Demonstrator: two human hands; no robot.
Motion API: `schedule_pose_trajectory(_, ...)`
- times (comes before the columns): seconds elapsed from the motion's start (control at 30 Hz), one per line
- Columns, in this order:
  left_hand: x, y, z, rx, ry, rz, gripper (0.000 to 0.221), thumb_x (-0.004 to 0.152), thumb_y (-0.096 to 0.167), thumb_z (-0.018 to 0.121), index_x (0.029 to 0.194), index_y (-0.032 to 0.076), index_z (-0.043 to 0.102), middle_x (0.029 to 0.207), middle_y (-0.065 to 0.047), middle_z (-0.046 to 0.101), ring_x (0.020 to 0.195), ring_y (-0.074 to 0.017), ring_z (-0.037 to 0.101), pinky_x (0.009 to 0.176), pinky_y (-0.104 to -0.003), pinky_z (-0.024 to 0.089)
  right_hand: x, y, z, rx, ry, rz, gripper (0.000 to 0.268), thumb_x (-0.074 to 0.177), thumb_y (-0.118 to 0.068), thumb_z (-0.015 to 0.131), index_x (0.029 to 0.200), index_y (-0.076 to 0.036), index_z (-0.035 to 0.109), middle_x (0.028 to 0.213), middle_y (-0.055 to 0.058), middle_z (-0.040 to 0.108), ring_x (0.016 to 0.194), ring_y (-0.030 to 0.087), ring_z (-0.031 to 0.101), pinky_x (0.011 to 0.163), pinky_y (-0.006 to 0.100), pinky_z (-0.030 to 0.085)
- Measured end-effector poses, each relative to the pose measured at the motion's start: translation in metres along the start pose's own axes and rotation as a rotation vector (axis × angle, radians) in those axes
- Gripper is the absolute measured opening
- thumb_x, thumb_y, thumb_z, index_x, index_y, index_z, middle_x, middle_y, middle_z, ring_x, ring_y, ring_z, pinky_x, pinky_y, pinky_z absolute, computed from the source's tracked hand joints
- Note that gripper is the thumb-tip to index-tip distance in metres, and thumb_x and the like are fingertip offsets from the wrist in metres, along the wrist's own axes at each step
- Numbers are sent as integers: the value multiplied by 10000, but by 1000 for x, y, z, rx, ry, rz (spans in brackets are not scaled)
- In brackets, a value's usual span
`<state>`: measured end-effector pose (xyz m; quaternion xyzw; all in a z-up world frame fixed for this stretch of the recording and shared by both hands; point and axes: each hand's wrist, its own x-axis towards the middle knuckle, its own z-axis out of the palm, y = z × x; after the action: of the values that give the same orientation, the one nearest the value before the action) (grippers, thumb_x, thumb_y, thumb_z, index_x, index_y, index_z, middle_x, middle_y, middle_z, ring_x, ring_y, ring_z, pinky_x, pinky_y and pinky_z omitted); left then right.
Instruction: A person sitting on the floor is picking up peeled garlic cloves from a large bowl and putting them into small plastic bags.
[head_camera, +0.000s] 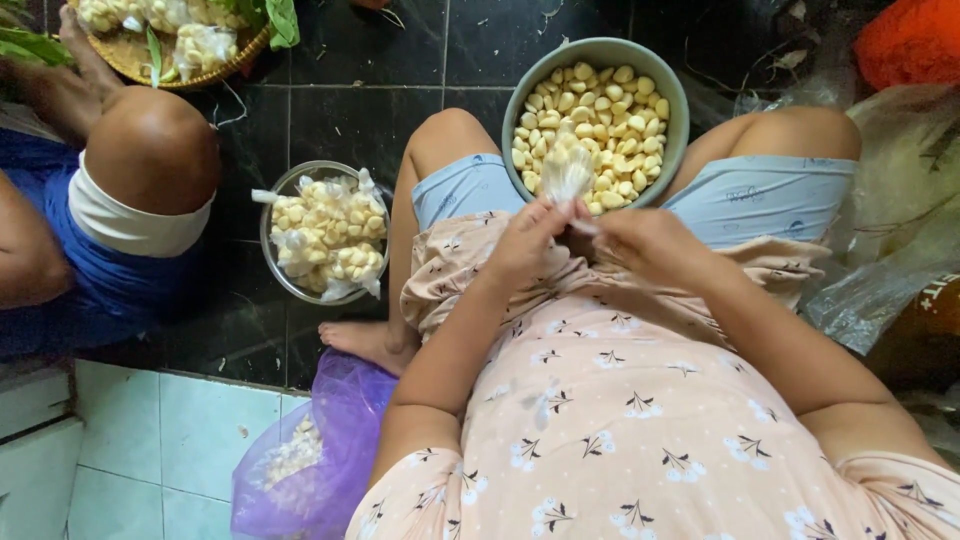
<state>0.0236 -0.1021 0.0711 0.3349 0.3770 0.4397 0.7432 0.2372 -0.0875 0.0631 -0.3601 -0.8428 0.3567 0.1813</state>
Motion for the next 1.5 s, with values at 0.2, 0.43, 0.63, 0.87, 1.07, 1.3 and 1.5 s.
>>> schedule_pose_trajectory(0.2,12,10,-17,502,-26,285,228,1051,299,576,946,101,617,803,-23,655,803,-158,609,800,-284,469,17,11,-31,-127,310,-196,117,957,-292,752,1002,-184,740,820,-13,666,819,281,681,745,408,529)
schedule_pose_trajectory(0.43,-27,63,40,1993,446,848,166,851,136,666,840,177,506,780,-13,434,847,-227,478,841,-416,320,45,-22,-48,-318,627,-472,248,1020,-401,706,855,-227,768,1100,-14,736,1020,267,672,896,391,493)
schedule_pose_trajectory(0.63,-24,76,38,1728,427,1059,151,961,117,601,982,261,641,859,60,466,901,-168,447,908,-411,253,62,-17,-68,438,346,-295,78,945,-160,778,896,-101,764,737,7,680,677,185,605,724,333,484)
schedule_pose_trajectory(0.87,-21,59,38,1129,237,1081,154,938,38,645,971,174,709,986,17,657,933,-230,642,897,-340,452,76,-41,-35,993,380,-47,304,839,22,836,1005,27,581,900,166,716,801,137,670,741,258,523)
schedule_pose_trajectory(1.07,-17,47,32,680,359,871,256,865,-22,743,993,101,558,959,-47,701,853,-218,673,803,-310,520,76,-59,-18,943,516,115,211,895,-75,852,869,-27,648,754,29,668,719,39,556,659,189,451)
schedule_pose_trajectory(1.3,-15,46,25,567,308,694,239,952,22,658,1094,114,489,1061,-53,732,918,-146,686,875,-302,531,54,-34,-17,607,428,34,354,827,-166,889,1139,-54,764,1005,78,725,988,156,553,938,305,417)
schedule_pose_trajectory(1.5,-1,18,9,1061,400,912,307,862,-80,592,1109,84,515,1123,-130,586,980,-371,663,841,-456,585,57,-32,-3,451,479,-27,180,938,-150,812,1100,-91,759,1119,66,748,1067,206,573,978,349,355)
